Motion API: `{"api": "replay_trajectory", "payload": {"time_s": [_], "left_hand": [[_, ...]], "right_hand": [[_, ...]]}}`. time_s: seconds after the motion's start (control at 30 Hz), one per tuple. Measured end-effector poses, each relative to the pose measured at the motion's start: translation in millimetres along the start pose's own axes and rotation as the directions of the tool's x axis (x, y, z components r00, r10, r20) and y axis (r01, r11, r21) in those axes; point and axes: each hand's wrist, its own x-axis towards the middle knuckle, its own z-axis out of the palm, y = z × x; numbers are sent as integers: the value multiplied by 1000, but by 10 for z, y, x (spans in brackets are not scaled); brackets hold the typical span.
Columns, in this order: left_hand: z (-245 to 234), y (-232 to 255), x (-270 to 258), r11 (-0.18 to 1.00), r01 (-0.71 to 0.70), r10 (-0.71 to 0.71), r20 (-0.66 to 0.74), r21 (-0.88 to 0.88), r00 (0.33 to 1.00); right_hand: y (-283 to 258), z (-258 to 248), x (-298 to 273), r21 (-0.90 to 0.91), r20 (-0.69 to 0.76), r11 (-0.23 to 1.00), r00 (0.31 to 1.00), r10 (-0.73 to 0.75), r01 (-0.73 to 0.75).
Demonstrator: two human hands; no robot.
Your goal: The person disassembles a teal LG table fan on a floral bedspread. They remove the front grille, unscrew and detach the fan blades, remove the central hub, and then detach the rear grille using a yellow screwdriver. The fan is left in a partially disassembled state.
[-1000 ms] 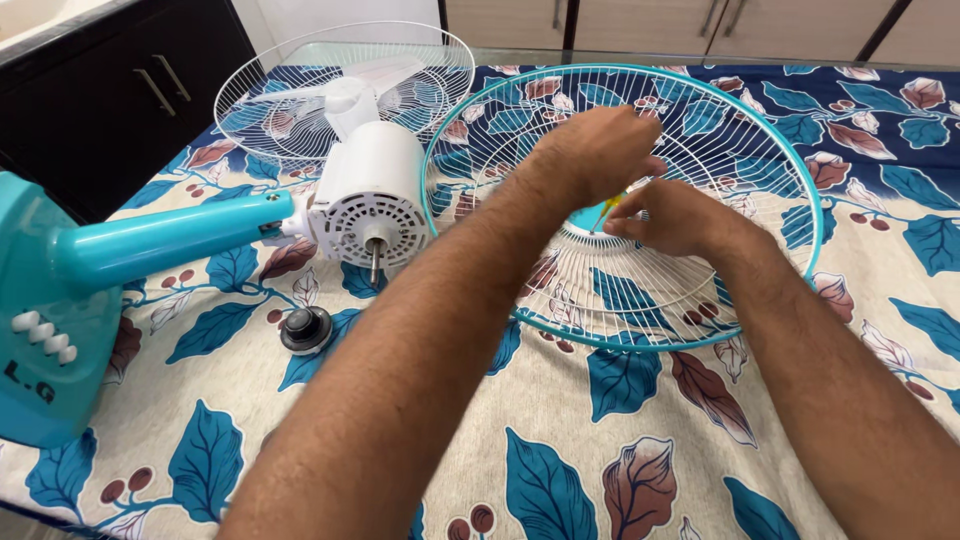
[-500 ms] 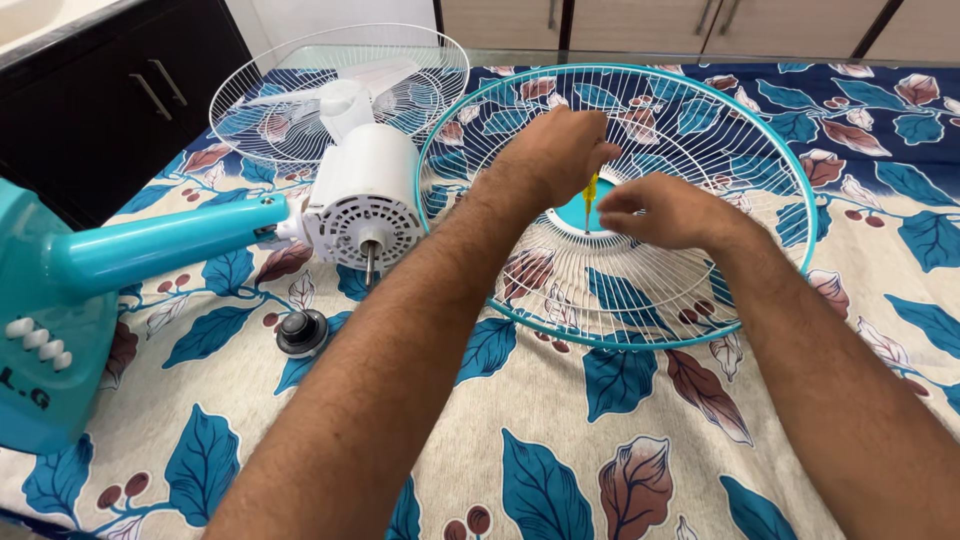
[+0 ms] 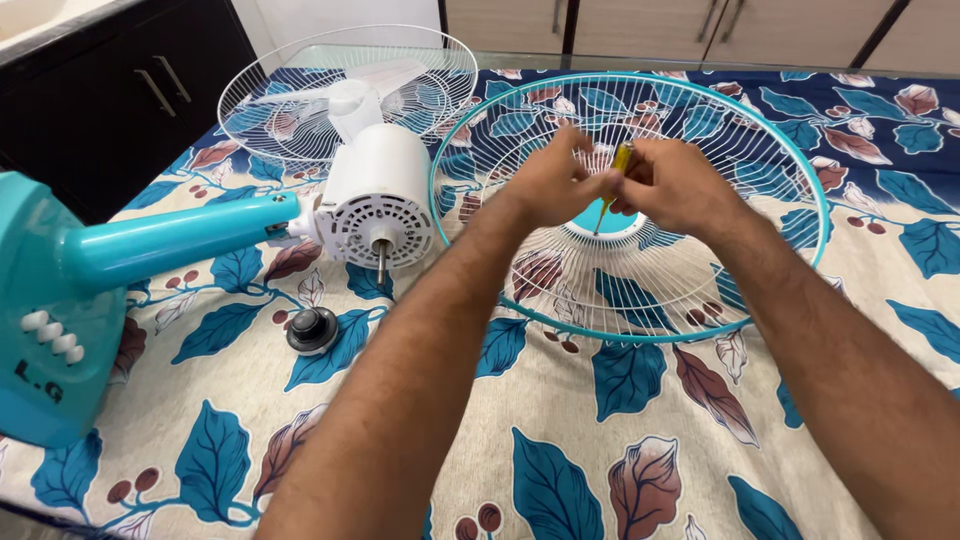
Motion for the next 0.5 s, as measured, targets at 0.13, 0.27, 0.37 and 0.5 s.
{"api": "replay_trajectory", "payload": {"time_s": [0.13, 0.27, 0.37, 0.5], "left_hand": [[88, -166, -183, 903, 137, -262, 269, 408, 927], [171, -111, -330, 881, 128, -271, 263, 456, 926], [144, -70, -388, 889, 159, -292, 263, 430, 920], [129, -42, -389, 882, 157, -305, 286, 444, 908]], "right_hand": [[26, -38, 110, 39, 71, 999, 997, -9, 6], [104, -88, 220, 69, 159, 996, 985, -65, 55], [167, -155, 291, 33, 237, 994, 966, -105, 100], [213, -224, 338, 70, 307, 992, 943, -126, 109]]}}
